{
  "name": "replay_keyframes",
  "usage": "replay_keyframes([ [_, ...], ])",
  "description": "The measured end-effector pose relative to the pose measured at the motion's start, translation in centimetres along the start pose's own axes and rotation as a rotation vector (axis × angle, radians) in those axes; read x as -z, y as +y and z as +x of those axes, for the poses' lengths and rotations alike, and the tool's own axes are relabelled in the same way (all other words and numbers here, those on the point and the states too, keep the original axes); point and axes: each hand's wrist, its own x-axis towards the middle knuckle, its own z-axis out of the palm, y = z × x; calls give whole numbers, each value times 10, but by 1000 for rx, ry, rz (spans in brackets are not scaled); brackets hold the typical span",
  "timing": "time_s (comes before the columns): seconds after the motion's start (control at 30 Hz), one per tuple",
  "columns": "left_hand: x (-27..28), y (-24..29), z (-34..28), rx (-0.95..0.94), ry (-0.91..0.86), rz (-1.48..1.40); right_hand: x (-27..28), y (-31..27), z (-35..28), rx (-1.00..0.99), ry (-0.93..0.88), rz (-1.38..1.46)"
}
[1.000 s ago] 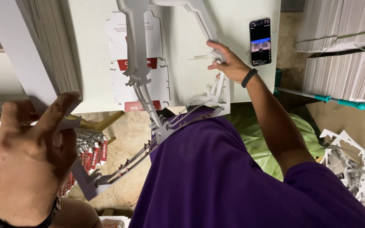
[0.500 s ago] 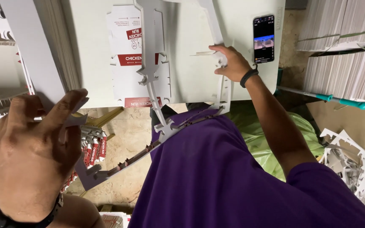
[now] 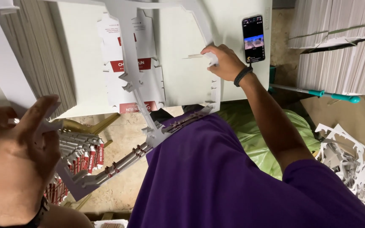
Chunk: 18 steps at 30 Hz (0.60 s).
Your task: Stripping waste material from die-cut cardboard box templates and stacking them on a table.
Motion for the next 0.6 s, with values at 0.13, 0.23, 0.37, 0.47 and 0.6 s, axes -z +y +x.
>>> replay_keyframes([
  [0.13, 0, -2, -3, 20, -7, -7, 9, -16, -4, 10, 3, -15],
  [0.23, 3, -3, -12, 75, -42, -24, 9, -17, 4, 45, -4, -55],
  [0.37, 9, 1, -39, 199, -69, 97, 8, 0, 30, 366, 176, -87],
  [0.47, 16, -3, -65, 280, -84, 307, 26, -26, 32, 603, 326, -198],
  [0.6, 15, -18, -102, 435, -47, 467, 31, -82, 34, 744, 399, -315],
])
